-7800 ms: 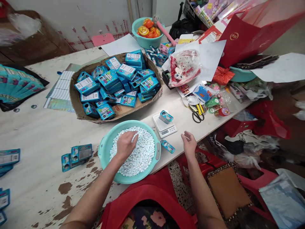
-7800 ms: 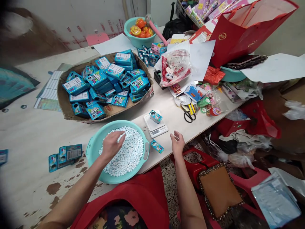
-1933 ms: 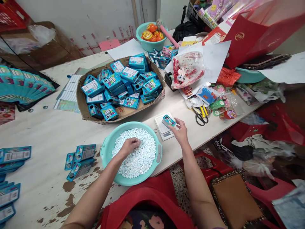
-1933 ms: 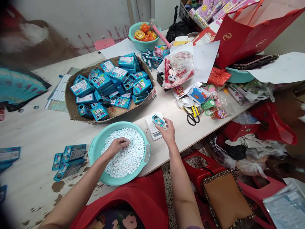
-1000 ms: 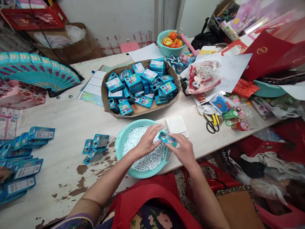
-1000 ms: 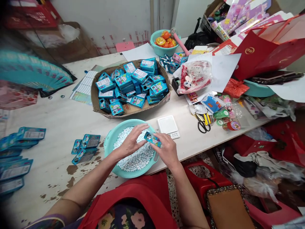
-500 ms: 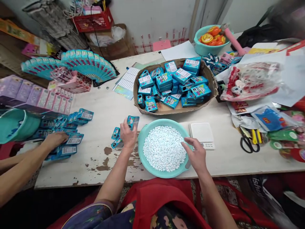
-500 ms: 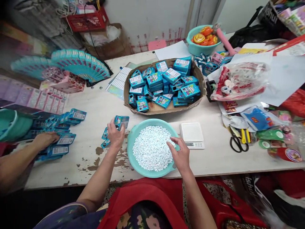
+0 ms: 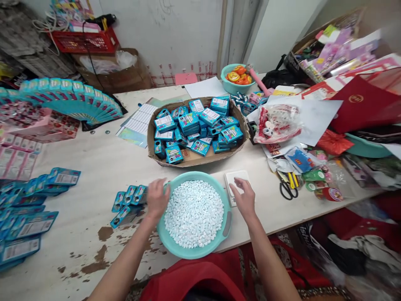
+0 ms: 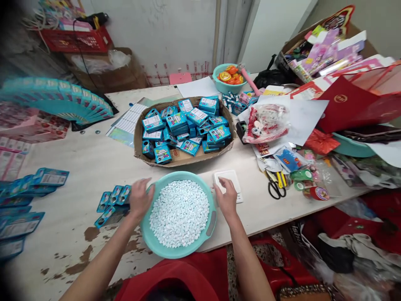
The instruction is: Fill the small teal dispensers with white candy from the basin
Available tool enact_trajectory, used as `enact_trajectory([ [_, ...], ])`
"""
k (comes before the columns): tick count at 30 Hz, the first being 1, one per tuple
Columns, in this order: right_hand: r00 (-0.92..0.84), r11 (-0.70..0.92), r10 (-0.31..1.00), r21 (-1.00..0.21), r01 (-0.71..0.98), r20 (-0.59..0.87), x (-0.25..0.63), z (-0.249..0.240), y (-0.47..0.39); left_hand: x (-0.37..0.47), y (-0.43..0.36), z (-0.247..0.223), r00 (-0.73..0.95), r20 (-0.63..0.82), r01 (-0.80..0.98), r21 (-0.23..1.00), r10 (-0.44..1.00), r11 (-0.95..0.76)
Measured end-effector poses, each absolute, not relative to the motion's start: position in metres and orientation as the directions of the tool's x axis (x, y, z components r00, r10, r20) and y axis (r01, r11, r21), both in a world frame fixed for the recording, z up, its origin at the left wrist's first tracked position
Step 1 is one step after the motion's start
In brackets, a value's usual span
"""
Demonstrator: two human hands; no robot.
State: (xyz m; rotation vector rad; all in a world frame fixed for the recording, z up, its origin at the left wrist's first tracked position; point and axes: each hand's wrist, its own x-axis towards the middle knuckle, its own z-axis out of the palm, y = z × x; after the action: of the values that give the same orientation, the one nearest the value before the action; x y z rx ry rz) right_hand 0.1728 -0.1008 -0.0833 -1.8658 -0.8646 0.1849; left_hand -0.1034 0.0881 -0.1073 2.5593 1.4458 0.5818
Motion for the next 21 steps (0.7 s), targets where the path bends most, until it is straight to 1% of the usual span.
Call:
enact_trajectory([
  [2, 0.691, -0.189, 0.597, -0.765, 0.616, 0.408, 0.203, -0.071, -0.07, -0.068, 0.062, -0.118, 0.684, 0.134, 0.62, 0.412, 0.717, -0.668],
  [3, 0.649, -0.194, 0.604, -0.704, 0.683, 0.463, 0.22, -0.063, -0.051, -0.051, 0.046, -0.124, 0.76, 0.061, 0.56, 0.445, 0.647, -0.699],
  [4, 0.588, -0.205, 0.647, -0.631, 0.748, 0.486, 0.238, -0.055, -0.031, -0.035, 0.031, -0.131, 0.805, -0.016, 0.532, 0.461, 0.592, -0.71],
  [5, 0.521, -0.22, 0.706, -0.55, 0.805, 0.48, 0.255, -0.048, -0.01, -0.022, 0.016, -0.137, 0.815, -0.083, 0.54, 0.464, 0.573, -0.702],
  [6, 0.459, -0.241, 0.769, -0.463, 0.853, 0.445, 0.272, -0.042, 0.011, -0.011, 0.004, -0.142, 0.807, -0.14, 0.566, 0.459, 0.573, -0.685],
  [7, 0.404, -0.26, 0.832, -0.376, 0.889, 0.379, 0.287, -0.038, 0.03, -0.002, -0.005, -0.145, 0.791, -0.184, 0.594, 0.454, 0.583, -0.664],
  [9, 0.344, -0.292, 0.915, -0.245, 0.925, 0.208, 0.311, -0.037, 0.061, 0.008, -0.015, -0.145, 0.769, -0.229, 0.627, 0.455, 0.598, -0.632],
  [11, 0.349, -0.334, 0.936, -0.177, 0.926, 0.057, 0.326, -0.042, 0.082, 0.01, -0.017, -0.14, 0.786, -0.241, 0.608, 0.466, 0.569, -0.643],
  [12, 0.353, -0.344, 0.935, -0.158, 0.926, 0.032, 0.331, -0.047, 0.087, 0.009, -0.016, -0.137, 0.798, -0.247, 0.595, 0.466, 0.55, -0.654],
  [13, 0.354, -0.346, 0.935, -0.147, 0.927, 0.032, 0.334, -0.051, 0.091, 0.007, -0.015, -0.135, 0.805, -0.258, 0.589, 0.463, 0.535, -0.663],
  [15, 0.34, -0.325, 0.937, -0.148, 0.934, 0.084, 0.337, -0.056, 0.092, 0.003, -0.012, -0.134, 0.811, -0.292, 0.583, 0.462, 0.507, -0.668],
  [17, 0.33, -0.301, 0.934, -0.197, 0.933, 0.134, 0.339, -0.056, 0.089, -0.001, -0.011, -0.135, 0.81, -0.318, 0.586, 0.47, 0.493, -0.66],
  [19, 0.37, -0.295, 0.907, -0.325, 0.899, 0.201, 0.338, -0.052, 0.082, -0.002, -0.01, -0.139, 0.798, -0.331, 0.603, 0.467, 0.504, -0.647],
  [21, 0.463, -0.261, 0.83, -0.518, 0.815, 0.311, 0.331, -0.043, 0.068, 0.0, -0.01, -0.143, 0.773, -0.349, 0.635, 0.448, 0.531, -0.63],
])
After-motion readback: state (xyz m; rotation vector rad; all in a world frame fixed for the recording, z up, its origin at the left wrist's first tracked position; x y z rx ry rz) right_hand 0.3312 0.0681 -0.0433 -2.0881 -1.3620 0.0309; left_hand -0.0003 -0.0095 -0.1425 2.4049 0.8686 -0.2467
